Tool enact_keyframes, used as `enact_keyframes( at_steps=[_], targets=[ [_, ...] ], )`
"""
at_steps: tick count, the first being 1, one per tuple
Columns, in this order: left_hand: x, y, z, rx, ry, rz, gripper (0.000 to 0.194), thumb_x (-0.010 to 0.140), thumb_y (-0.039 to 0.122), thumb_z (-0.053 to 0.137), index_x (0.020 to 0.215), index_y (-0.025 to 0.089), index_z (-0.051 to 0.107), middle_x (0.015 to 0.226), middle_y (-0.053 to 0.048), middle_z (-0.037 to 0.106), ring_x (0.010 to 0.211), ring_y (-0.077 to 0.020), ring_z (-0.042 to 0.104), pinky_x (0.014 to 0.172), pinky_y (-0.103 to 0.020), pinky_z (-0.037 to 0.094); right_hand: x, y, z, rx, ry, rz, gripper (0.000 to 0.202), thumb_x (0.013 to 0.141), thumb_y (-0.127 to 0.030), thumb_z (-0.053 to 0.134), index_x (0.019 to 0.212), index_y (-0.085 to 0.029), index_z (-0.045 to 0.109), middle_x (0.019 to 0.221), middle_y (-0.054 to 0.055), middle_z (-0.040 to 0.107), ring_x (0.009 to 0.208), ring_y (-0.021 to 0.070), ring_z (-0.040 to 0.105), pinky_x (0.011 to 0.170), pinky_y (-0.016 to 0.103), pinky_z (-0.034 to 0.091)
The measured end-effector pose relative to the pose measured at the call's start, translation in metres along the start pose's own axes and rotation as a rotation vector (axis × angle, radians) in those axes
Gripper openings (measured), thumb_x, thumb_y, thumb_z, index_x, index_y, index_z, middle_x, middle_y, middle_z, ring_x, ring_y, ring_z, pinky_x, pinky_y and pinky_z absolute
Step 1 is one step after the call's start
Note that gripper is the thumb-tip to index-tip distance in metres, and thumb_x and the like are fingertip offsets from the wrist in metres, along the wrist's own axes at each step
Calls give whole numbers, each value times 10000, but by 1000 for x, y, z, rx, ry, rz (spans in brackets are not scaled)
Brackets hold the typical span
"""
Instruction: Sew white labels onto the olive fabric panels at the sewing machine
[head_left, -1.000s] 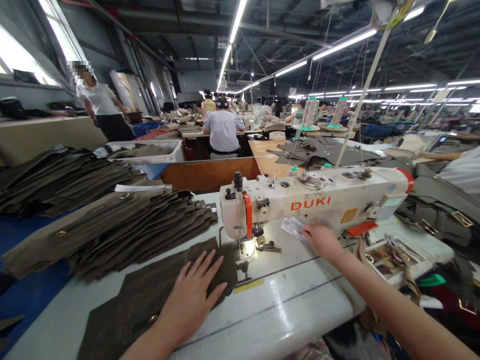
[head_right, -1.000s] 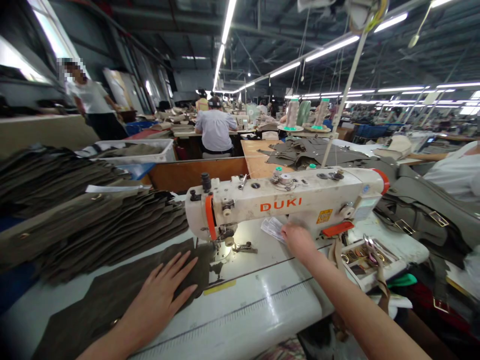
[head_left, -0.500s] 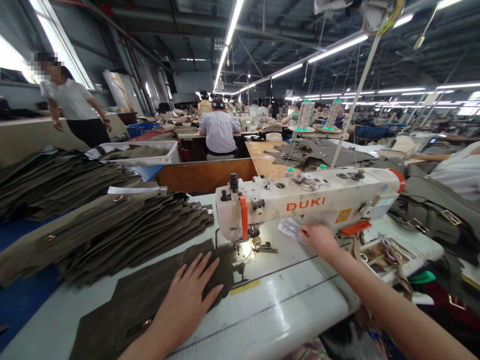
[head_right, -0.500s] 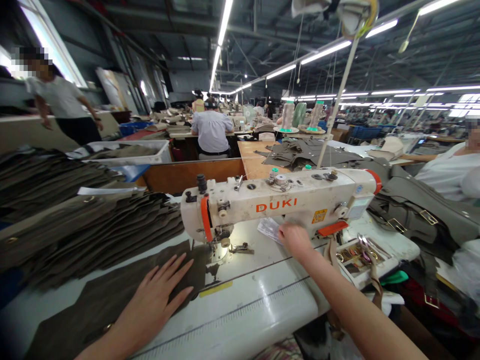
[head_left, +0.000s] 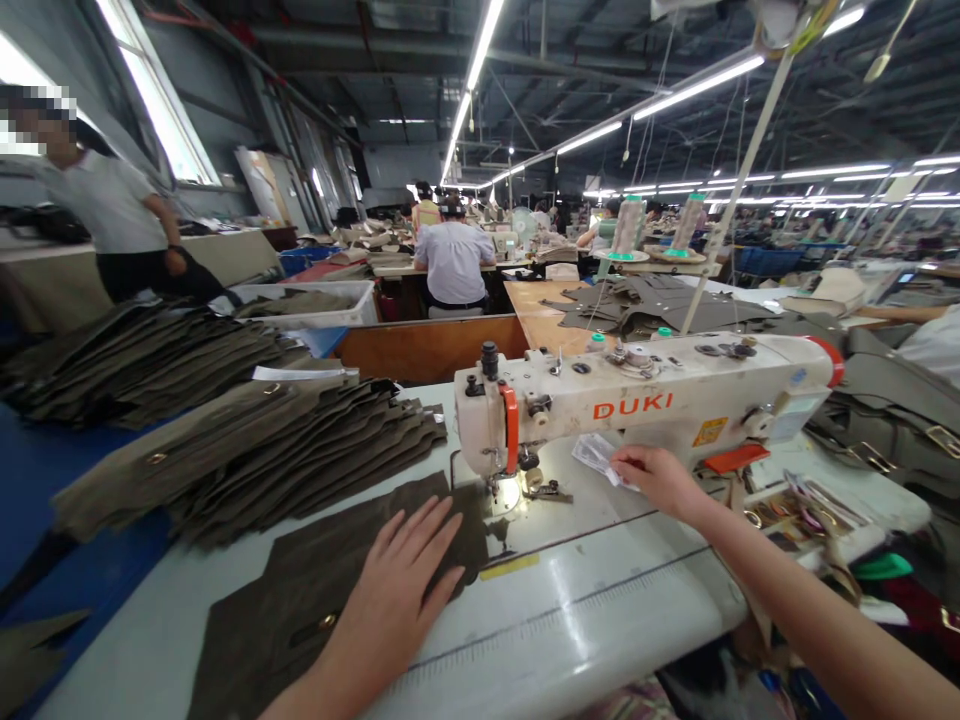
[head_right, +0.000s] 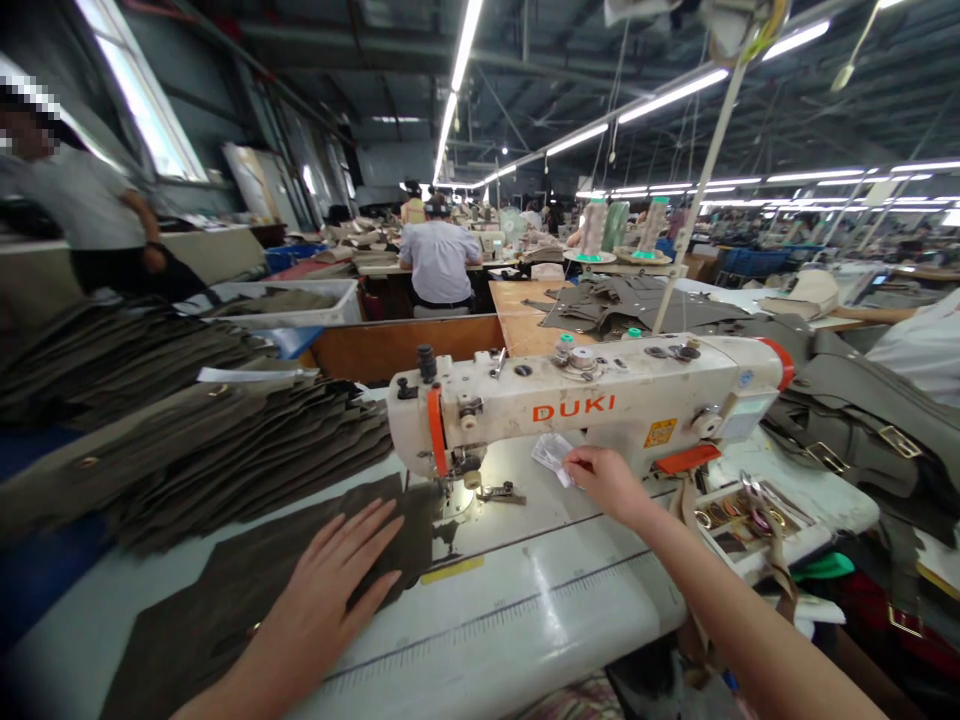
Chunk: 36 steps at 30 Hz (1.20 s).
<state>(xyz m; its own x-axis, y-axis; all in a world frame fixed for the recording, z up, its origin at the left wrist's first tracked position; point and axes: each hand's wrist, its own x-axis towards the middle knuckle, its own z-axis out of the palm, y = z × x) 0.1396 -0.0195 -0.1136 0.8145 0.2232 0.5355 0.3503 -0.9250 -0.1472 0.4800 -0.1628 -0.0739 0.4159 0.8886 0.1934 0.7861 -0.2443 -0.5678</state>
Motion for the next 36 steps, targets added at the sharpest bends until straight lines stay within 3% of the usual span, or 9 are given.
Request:
enact_keyframes(
  at_steps=[3,6,8,11,16,19,26,32,36],
  targets=[
    [11,26,-15,-18,44,121,361,977,212,410,1320,168,512,1336,-75,588,1289,-207,470,1118,-407,261,-17,-33,15,38,-133,-104,185,806,-201,513,682,-192,650,657,-5,646,604,154,572,564,228,380],
    [20,47,-16,-49,46,151,347,981,168,410,1314,170,508,1303,-68,610,1294,-202,462,1133,-428,242,-34,-78,41,71,-282,-283,191,823,-126,503,762,-184,675,746,21,671,683,152,596,627,227,394],
    [20,51,-15,-105,46,143,306,988,155,393,1253,157,546,1170,-65,676,1200,-186,543,1114,-416,294,-41,-103,58,106,-315,-308,187,808,-82,528,750,-180,677,729,17,668,688,149,597,639,227,397],
    [15,40,-18,-225,60,93,279,999,138,350,1035,166,625,932,-32,714,977,-152,640,1052,-371,394,-42,-123,78,183,-326,-270,184,812,-64,555,745,-182,679,720,2,673,678,140,602,620,217,410],
    [9,1,-17,-198,164,-44,271,974,118,374,889,162,628,852,-54,696,867,-187,648,897,-384,508,-36,-116,95,133,-173,-383,184,887,-108,527,942,-169,692,928,63,700,885,192,629,804,302,489],
    [13,-13,-5,-162,172,-86,236,931,71,419,905,158,637,898,-69,694,891,-206,635,870,-392,514,-45,-107,105,60,-189,-528,293,889,-111,522,1152,-153,642,1187,113,652,1119,224,575,986,377,451],
    [27,-5,10,-101,-209,14,221,850,-10,517,870,171,643,940,-36,690,988,-201,601,1033,-437,361,-70,-101,116,-103,-267,-615,415,934,-225,524,1334,-114,529,1388,123,529,1310,241,440,1120,408,345],
    [37,1,7,-121,-316,122,171,873,24,540,883,170,631,927,-30,674,910,-191,610,981,-402,405,-72,-102,113,-111,-282,-617,403,962,-256,480,1335,-113,528,1388,118,530,1313,237,434,1130,398,325],
    [37,5,12,-143,-314,64,119,858,40,584,850,153,619,901,-41,659,874,-208,612,857,-363,488,-73,-102,114,-104,-276,-624,400,965,-259,470,1332,-112,528,1384,115,534,1309,236,435,1130,396,323]
  ],
)
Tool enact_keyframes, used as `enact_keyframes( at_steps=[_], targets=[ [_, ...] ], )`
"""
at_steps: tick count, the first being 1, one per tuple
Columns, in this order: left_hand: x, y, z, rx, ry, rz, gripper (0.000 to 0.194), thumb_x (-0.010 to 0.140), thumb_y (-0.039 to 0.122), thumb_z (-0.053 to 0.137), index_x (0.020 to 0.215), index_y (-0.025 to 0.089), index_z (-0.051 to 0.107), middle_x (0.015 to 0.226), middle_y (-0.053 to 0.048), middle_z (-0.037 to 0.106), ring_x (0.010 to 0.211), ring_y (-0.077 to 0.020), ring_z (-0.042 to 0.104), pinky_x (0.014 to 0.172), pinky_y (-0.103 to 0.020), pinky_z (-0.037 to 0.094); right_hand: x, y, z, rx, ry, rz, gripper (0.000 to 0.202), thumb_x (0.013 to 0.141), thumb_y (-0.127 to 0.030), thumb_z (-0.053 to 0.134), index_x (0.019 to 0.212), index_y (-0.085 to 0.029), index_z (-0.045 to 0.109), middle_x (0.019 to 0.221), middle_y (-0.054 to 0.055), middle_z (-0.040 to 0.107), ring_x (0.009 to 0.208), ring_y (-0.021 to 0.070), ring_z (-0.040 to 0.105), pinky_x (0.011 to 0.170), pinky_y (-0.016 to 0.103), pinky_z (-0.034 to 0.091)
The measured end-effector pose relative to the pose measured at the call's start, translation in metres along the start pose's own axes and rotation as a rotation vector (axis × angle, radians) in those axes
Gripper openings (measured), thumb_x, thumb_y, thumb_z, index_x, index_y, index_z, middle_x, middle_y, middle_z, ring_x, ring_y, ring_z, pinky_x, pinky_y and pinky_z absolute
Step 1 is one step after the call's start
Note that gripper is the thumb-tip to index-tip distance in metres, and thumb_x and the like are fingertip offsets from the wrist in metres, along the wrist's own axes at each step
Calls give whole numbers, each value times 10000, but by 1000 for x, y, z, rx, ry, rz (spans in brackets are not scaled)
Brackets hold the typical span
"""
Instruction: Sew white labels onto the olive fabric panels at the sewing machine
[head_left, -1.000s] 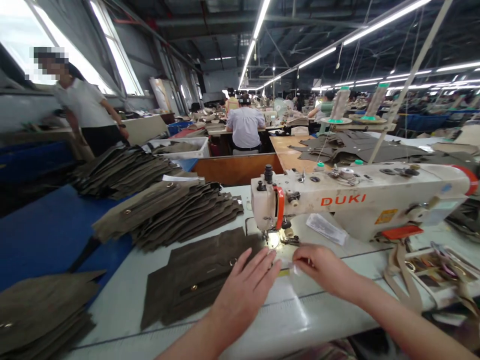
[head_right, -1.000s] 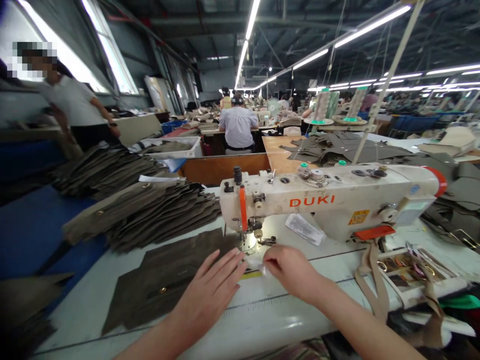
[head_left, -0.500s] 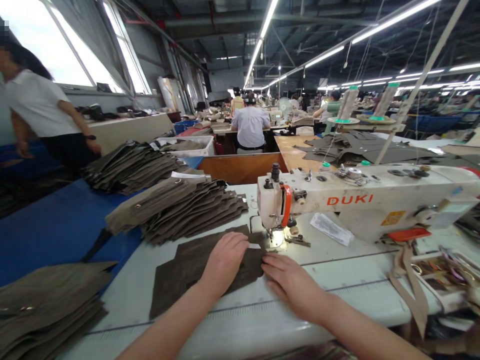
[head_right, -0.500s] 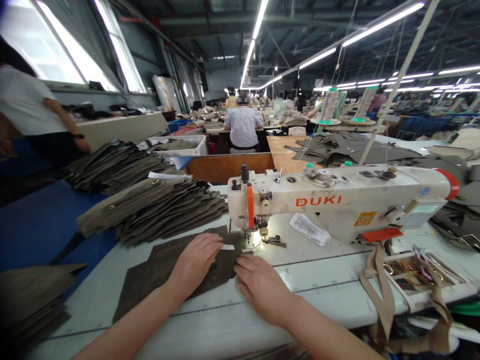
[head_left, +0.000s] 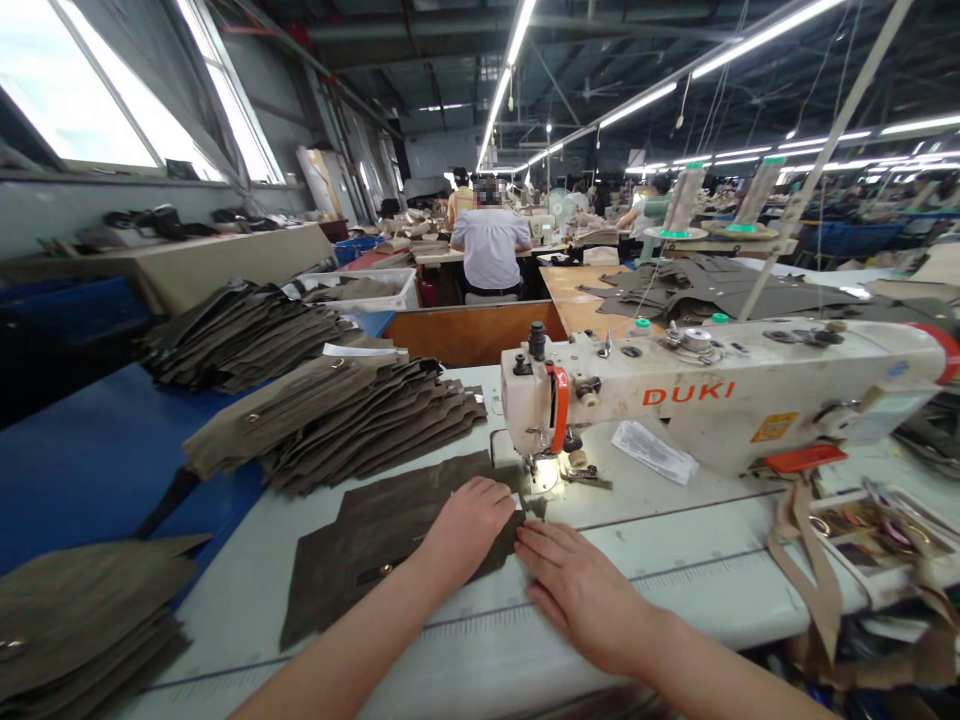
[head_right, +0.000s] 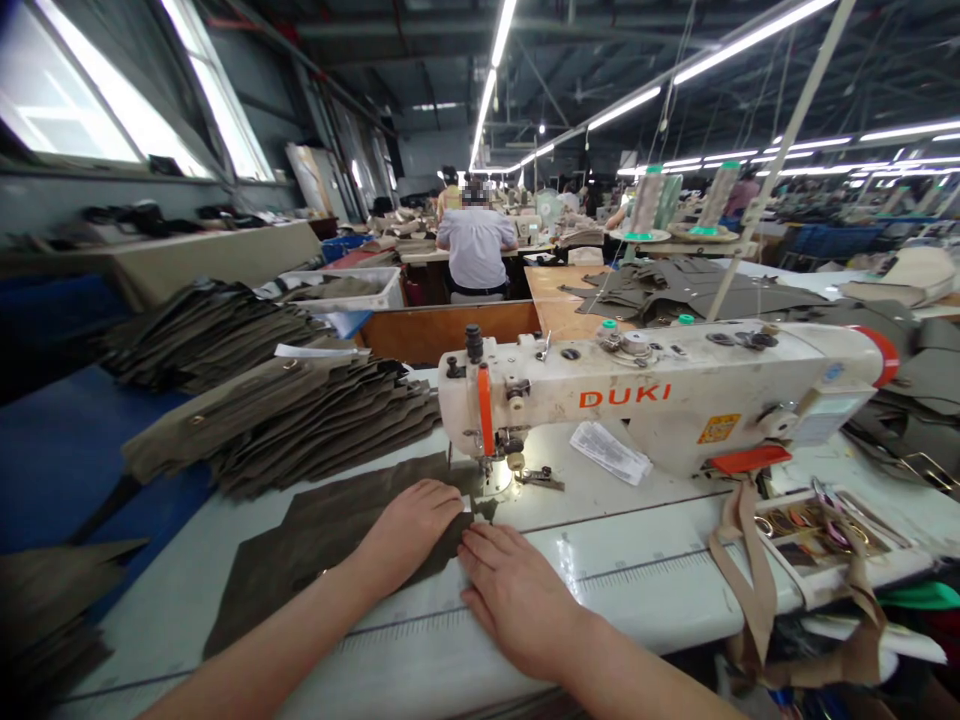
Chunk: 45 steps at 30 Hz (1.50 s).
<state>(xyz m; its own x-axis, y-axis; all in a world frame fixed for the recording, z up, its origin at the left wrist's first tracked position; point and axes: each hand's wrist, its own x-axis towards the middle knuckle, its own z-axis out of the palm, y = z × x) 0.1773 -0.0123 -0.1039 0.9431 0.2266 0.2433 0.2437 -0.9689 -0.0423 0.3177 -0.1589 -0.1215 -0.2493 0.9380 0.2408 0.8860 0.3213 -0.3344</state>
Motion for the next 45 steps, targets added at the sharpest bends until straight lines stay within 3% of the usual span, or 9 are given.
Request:
enact_keyframes(
  at_steps=[6,32,36,42,45],
  targets=[
    [0,1,7,-35,112,-55,175,864,-3,522,855,151,604,939,-61,646,899,-210,614,830,-356,517,-1,-1,0,22,24,3,386,960,-246,470,1321,-128,538,1374,115,544,1301,241,444,1126,407,325],
    [-2,1,13,-48,139,-41,227,812,-44,537,938,136,597,973,-73,661,934,-226,631,852,-354,520,-1,-1,1,39,27,23,385,950,-247,492,1316,-134,535,1376,105,542,1306,234,434,1126,396,326],
    [-6,6,13,-47,136,-61,278,836,-26,492,1031,144,593,1022,-85,663,996,-225,621,870,-364,519,-2,0,2,54,26,16,399,944,-238,502,1330,-139,520,1377,108,540,1309,230,429,1123,400,330],
    [-16,11,15,-36,168,-20,301,909,60,416,1145,138,586,1128,-107,666,1087,-225,607,953,-394,499,13,16,-5,76,119,-9,257,937,-174,495,1159,-158,622,1154,96,657,1108,219,558,1008,369,440],
    [-20,15,17,-72,181,-36,326,923,97,409,1201,148,572,1162,-102,665,1113,-216,603,960,-390,507,26,26,-15,-21,92,26,203,932,-151,498,1078,-144,640,995,86,662,967,221,573,915,369,477]
  ],
)
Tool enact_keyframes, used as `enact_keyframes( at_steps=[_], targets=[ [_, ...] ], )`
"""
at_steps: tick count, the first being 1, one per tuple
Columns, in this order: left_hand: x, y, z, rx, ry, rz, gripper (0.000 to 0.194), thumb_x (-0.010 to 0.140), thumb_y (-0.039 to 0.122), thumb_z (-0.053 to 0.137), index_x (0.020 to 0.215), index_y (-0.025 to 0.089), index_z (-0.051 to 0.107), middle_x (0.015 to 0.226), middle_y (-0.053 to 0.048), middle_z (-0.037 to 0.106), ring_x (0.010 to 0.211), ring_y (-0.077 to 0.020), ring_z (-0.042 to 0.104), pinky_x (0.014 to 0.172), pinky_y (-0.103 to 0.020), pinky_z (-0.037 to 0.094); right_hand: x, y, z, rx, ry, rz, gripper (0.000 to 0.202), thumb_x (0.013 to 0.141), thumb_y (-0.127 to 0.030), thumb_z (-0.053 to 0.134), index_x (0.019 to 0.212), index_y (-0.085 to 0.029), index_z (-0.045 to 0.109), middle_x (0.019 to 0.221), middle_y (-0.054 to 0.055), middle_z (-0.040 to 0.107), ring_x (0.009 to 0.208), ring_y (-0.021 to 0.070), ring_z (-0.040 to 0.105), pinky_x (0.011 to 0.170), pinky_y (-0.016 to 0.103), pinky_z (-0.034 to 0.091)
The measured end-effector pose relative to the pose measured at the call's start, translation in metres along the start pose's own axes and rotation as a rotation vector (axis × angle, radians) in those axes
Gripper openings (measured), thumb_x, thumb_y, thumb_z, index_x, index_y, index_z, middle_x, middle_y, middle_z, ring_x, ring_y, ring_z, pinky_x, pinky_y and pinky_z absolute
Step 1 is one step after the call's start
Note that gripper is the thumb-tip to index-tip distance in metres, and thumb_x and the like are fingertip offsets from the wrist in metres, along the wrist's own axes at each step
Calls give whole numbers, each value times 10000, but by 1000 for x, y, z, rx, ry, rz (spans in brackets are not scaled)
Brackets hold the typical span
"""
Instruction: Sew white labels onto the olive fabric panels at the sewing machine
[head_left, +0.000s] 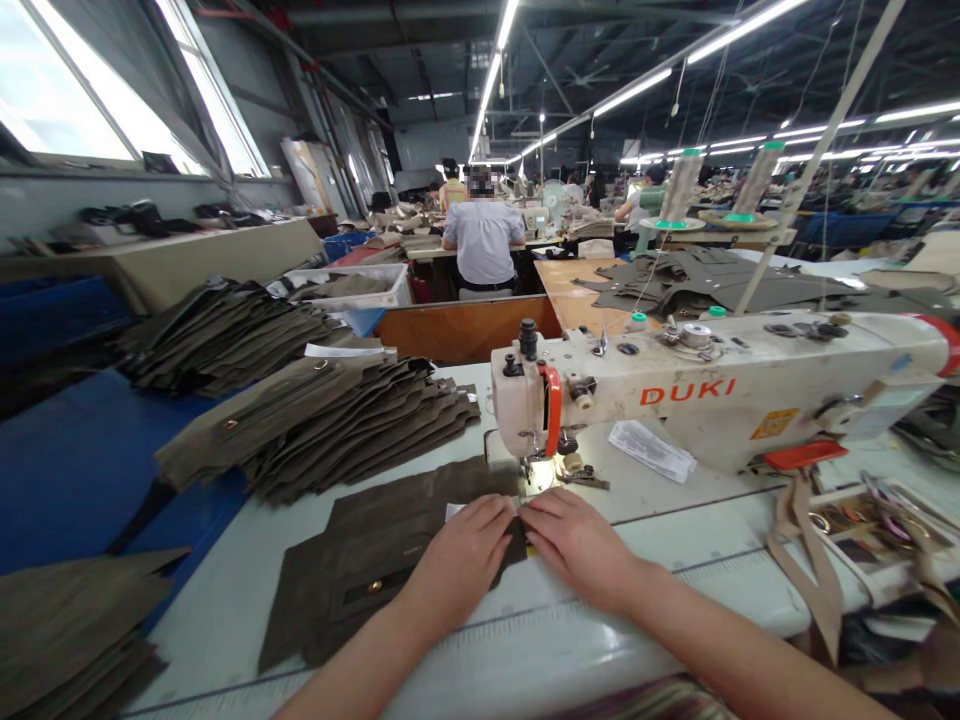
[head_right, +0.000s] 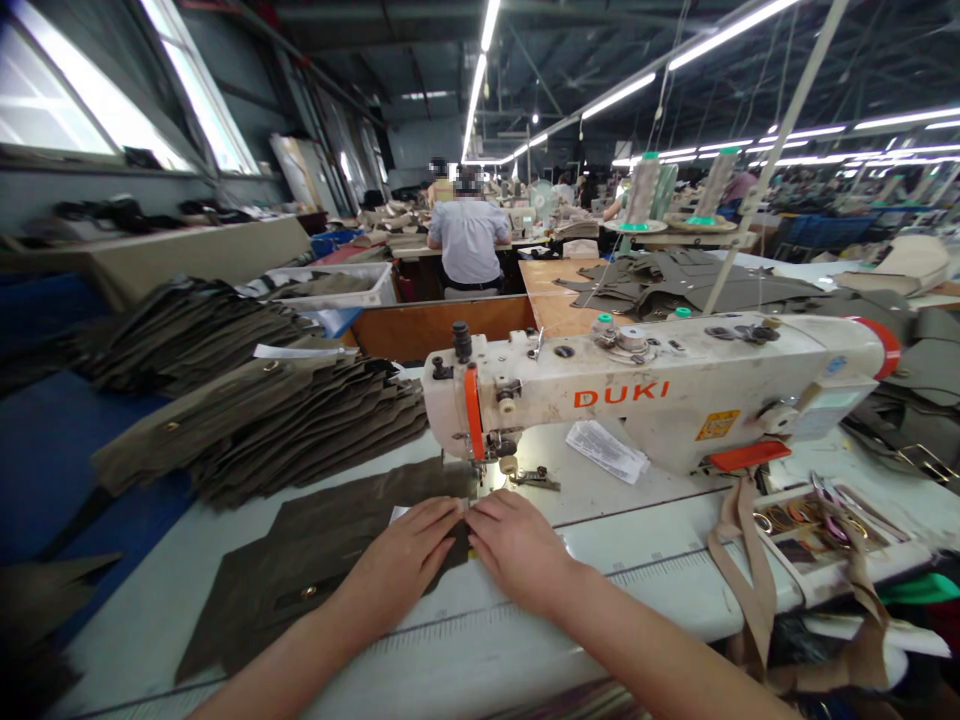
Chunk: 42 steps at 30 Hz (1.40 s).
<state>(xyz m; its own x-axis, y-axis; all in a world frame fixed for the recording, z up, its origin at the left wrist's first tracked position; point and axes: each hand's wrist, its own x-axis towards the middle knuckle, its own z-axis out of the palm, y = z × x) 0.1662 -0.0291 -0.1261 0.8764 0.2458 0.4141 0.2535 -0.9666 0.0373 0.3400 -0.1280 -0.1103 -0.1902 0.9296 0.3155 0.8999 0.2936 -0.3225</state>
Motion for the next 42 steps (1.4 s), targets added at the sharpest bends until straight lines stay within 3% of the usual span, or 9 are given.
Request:
enact_keyframes(
  at_steps=[11,17,28,35,42],
  targets=[
    [6,-2,9,-22,14,-34,333,916,146,453,1221,153,587,1201,-107,668,1135,-213,604,981,-381,495,18,16,-6,-243,-102,-16,134,923,-137,529,946,-150,661,909,71,628,908,223,554,836,337,447],
    [20,-9,14,11,5,-24,316,929,143,440,1208,130,588,1194,-118,673,1124,-215,615,961,-381,506,22,22,-5,-250,-79,42,181,946,-142,486,954,-142,667,899,73,634,852,206,574,787,322,450],
    [21,-9,19,11,-10,8,300,943,154,449,1205,102,585,1193,-134,669,1121,-236,618,963,-408,509,18,23,-2,-253,-53,63,184,941,-143,495,900,-151,674,868,72,640,837,202,566,810,323,428],
    [28,-12,16,-13,-46,-24,299,960,179,429,1213,166,590,1222,-96,661,1126,-214,616,981,-381,500,20,26,-2,-272,-61,84,185,944,-129,483,889,-146,658,873,71,639,838,196,561,808,312,406],
    [28,-12,17,-26,-36,-26,310,966,182,410,1217,149,589,1217,-108,662,1126,-226,615,979,-400,502,21,26,-2,-271,-60,87,187,948,-140,479,904,-145,661,874,74,644,829,202,558,791,317,396]
  ],
)
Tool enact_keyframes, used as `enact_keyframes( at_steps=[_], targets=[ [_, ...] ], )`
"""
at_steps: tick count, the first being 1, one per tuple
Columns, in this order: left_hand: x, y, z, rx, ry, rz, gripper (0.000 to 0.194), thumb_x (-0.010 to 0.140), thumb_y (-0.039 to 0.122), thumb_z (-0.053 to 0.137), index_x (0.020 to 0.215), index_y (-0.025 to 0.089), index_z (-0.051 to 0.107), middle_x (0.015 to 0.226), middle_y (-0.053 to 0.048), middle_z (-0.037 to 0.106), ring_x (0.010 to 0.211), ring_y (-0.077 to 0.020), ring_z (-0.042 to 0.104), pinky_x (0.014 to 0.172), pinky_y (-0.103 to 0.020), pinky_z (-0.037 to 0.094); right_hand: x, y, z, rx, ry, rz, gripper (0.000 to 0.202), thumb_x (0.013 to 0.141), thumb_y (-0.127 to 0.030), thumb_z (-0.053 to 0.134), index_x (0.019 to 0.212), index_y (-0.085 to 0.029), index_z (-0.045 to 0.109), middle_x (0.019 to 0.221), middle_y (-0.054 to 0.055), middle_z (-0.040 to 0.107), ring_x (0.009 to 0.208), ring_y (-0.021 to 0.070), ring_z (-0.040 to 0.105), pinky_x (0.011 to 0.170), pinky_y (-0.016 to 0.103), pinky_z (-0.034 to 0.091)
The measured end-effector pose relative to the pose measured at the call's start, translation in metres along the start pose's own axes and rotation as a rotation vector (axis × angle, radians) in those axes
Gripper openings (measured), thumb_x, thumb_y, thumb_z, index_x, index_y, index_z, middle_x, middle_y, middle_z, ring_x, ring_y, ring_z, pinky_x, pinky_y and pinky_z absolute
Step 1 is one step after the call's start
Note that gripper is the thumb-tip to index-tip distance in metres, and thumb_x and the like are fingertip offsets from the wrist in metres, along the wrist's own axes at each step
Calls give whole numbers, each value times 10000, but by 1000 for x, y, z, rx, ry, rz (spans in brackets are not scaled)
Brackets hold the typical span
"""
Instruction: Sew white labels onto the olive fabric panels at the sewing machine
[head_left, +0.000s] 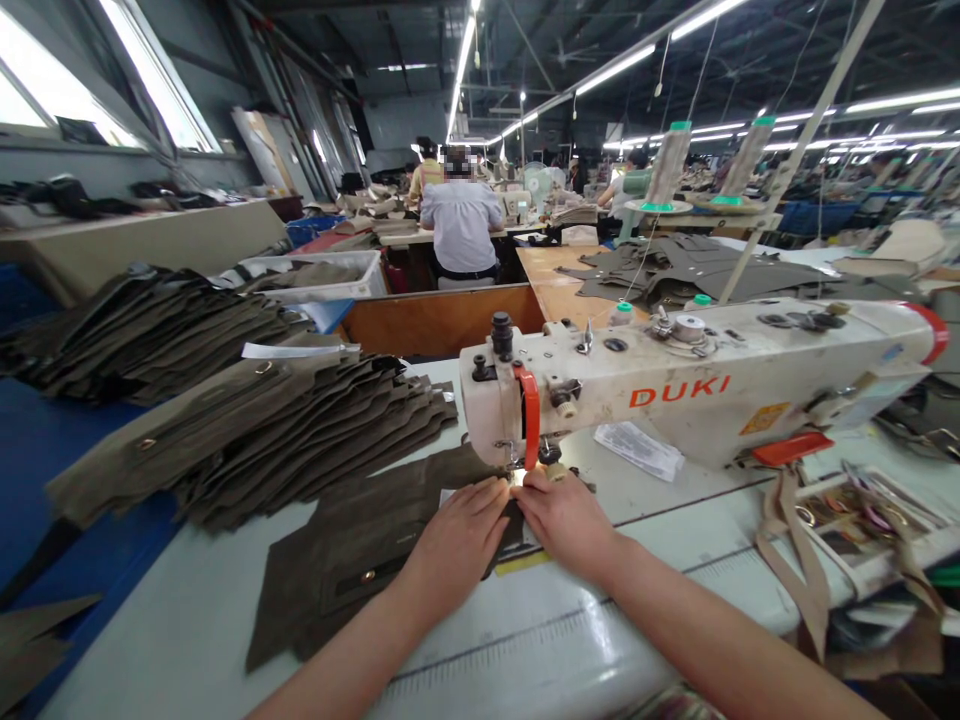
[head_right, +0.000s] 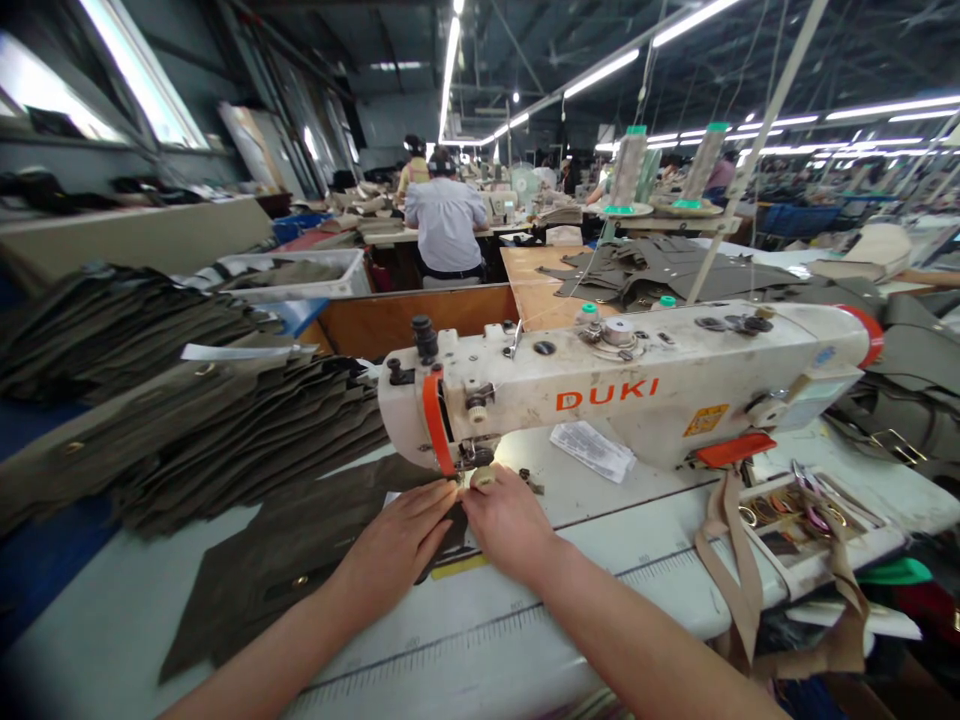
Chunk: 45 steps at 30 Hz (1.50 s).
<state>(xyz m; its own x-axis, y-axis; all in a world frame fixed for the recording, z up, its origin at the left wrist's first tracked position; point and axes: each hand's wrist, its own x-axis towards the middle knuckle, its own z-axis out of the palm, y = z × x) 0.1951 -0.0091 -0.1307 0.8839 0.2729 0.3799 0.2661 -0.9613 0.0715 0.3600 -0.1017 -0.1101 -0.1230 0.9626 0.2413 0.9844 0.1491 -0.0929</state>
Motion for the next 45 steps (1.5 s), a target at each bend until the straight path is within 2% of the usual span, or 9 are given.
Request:
enact_keyframes(
  at_steps=[13,23,27,34,37,39,41,43,45],
  targets=[
    [1,0,2,-13,-18,-8,301,950,163,439,1216,147,577,1229,-119,653,1129,-232,614,987,-407,491,0,-1,1,2,18,4,157,937,-133,507,919,-138,663,893,76,646,819,195,558,798,313,405],
    [14,-13,-1,56,-98,-81,306,951,192,440,1213,182,596,1250,-108,645,1138,-232,608,995,-420,469,-1,1,5,-6,84,1,166,929,-132,513,874,-147,669,867,77,655,832,205,563,803,323,409],
    [8,-13,-3,48,-131,-84,339,942,173,438,1251,160,576,1292,-120,618,1195,-235,573,1020,-429,446,-6,0,8,4,113,-8,174,925,-134,515,848,-159,668,852,70,649,805,196,558,782,319,417],
    [-45,12,-29,22,-168,-76,414,940,187,448,1352,198,486,1402,-67,532,1308,-199,466,1077,-407,393,-18,-4,11,215,300,-138,194,939,-156,490,857,-177,664,778,51,628,808,191,547,789,311,440],
    [-67,21,-52,108,-47,-184,497,942,265,474,1427,197,394,1523,-105,355,1414,-265,285,1117,-506,303,-21,-6,10,246,291,-165,243,959,-177,442,856,-174,663,779,60,630,792,194,543,781,327,450],
    [-86,21,-64,169,16,-300,661,917,354,523,1498,184,258,1570,-147,212,1442,-325,174,1117,-573,249,-23,-7,9,243,271,-169,270,965,-181,421,841,-173,661,770,62,627,780,197,541,770,333,454],
    [-113,17,-69,151,-73,-318,895,831,486,618,1530,188,144,1572,-168,177,1433,-368,177,1104,-586,262,-25,-8,8,248,266,-171,280,967,-182,413,841,-175,662,770,62,626,783,197,546,772,336,458],
    [-145,14,-65,88,-278,-254,1058,711,555,710,1533,233,127,1558,-147,231,1408,-377,255,1094,-559,306,-26,-9,8,260,278,-177,272,967,-181,415,857,-180,664,783,62,627,796,195,558,788,340,460],
    [-176,11,-60,37,-423,-192,1006,682,459,749,1514,295,208,1526,-99,327,1369,-343,358,1085,-494,357,-27,-9,9,268,279,-192,256,965,-179,424,870,-185,662,787,60,625,794,194,563,794,343,461]
  ],
)
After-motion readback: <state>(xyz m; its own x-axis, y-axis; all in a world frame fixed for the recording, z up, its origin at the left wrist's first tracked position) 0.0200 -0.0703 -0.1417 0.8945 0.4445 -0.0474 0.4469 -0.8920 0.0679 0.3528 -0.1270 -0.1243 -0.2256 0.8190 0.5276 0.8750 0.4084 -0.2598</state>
